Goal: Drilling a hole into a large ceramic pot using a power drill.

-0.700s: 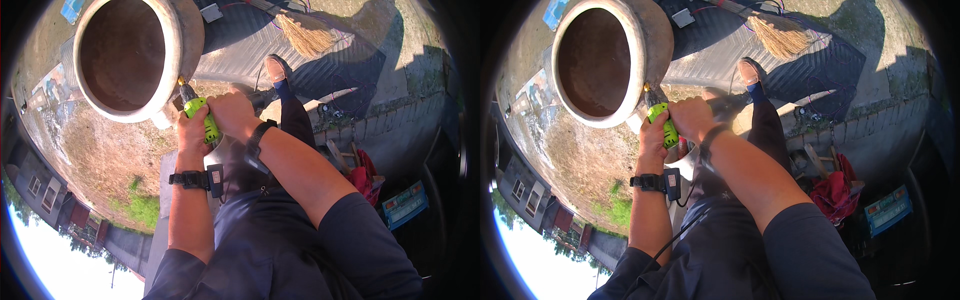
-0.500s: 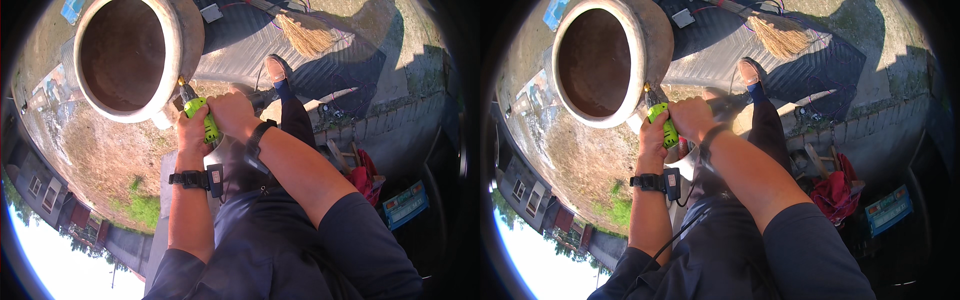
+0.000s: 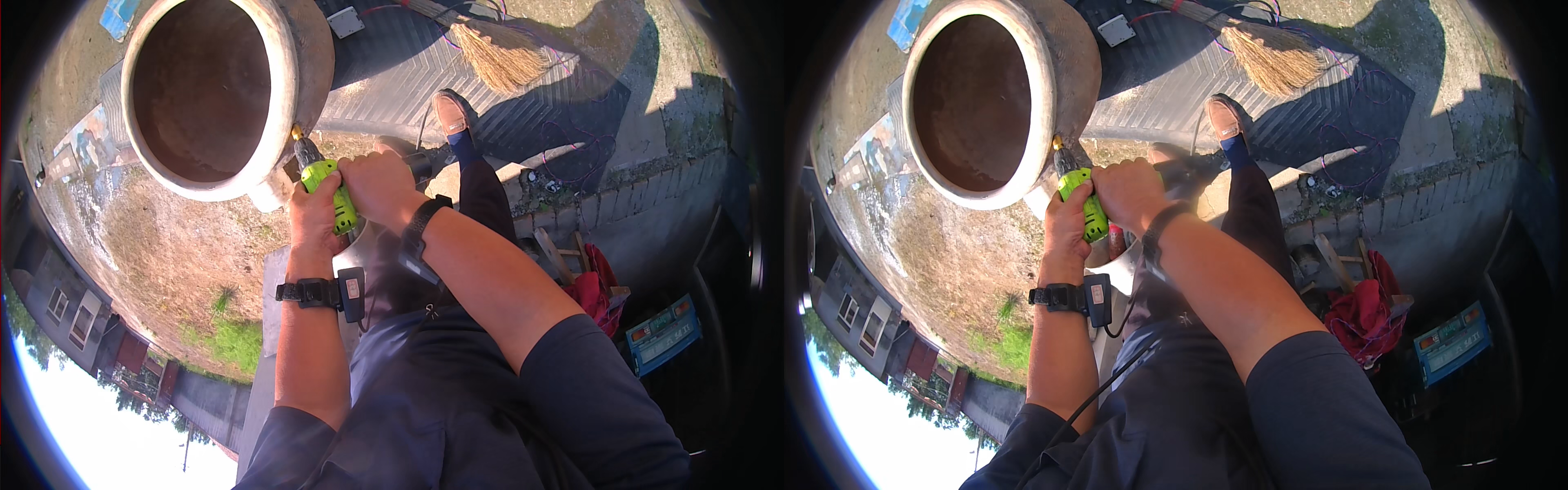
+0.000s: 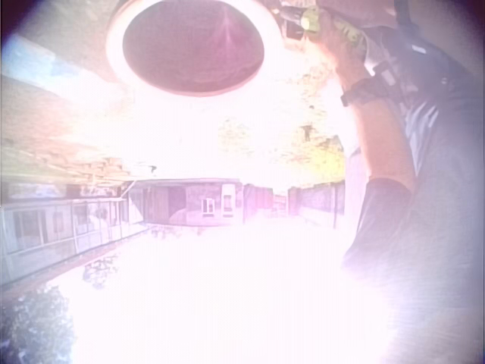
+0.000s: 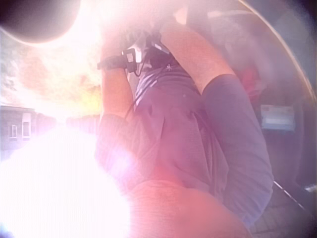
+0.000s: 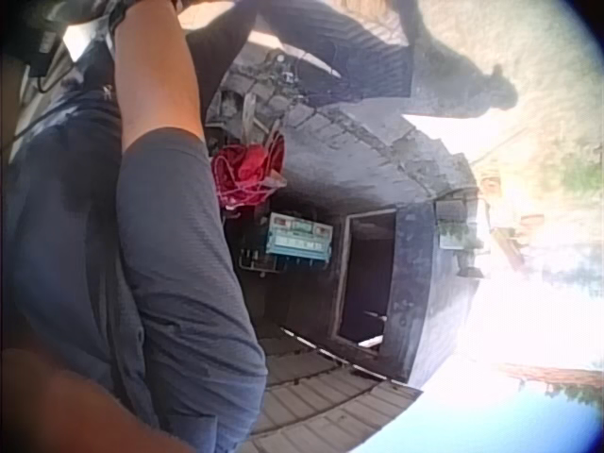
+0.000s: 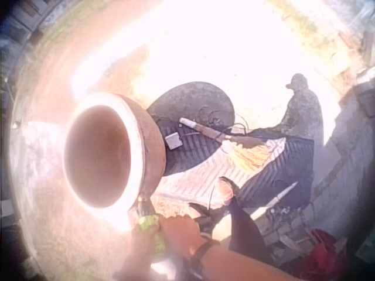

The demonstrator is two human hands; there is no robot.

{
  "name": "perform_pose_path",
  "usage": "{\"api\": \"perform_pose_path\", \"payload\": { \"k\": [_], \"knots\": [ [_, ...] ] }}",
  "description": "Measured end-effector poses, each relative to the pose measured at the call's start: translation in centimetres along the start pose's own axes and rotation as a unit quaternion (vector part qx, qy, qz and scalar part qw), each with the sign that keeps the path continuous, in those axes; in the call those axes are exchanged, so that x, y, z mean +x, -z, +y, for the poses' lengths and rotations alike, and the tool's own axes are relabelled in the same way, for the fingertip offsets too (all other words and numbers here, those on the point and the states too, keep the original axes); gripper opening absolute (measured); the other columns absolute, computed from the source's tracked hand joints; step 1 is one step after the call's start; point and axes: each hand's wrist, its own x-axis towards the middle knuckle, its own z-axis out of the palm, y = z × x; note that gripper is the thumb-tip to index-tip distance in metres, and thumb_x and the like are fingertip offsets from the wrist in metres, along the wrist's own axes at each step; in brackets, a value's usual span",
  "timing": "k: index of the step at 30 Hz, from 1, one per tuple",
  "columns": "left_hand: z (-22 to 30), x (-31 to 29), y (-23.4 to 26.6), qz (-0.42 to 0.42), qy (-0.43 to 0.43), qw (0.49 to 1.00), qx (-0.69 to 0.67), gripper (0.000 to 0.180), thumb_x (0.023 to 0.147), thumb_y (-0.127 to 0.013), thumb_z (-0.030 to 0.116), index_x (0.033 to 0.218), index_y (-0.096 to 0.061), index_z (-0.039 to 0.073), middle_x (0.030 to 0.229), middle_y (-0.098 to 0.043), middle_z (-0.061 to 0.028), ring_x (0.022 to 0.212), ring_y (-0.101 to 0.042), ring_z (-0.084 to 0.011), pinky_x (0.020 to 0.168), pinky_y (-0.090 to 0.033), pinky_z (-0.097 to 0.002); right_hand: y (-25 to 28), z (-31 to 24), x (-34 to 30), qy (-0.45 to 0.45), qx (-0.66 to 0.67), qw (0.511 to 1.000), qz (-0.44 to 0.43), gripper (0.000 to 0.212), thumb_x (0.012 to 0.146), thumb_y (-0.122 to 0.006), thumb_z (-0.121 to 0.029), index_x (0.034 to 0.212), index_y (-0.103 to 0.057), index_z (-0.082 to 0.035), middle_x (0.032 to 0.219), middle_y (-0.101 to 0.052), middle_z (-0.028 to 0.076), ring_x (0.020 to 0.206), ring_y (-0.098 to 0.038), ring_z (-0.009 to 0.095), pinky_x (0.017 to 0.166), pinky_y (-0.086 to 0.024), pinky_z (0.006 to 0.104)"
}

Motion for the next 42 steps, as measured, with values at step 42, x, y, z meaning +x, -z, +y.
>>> {"api": "perform_pose_path", "payload": {
  "k": [42],
  "knots": [
    [-0.3,0.5,0.2,0.005,-0.014,1.0,0.005,0.031,0.092,-0.072,0.015,0.117,-0.063,-0.001,0.099,-0.071,-0.0101,0.081,-0.071,-0.0217,0.067,-0.058,-0.0342,0.1,-0.1,0.1,-0.009,0.011,1.0,-0.008,0.019,0.096,-0.052,-0.023,0.098,-0.067,-0.012,0.091,-0.075,0.009,0.088,-0.074,0.026,0.077,-0.054,0.0411]
  ]
}}
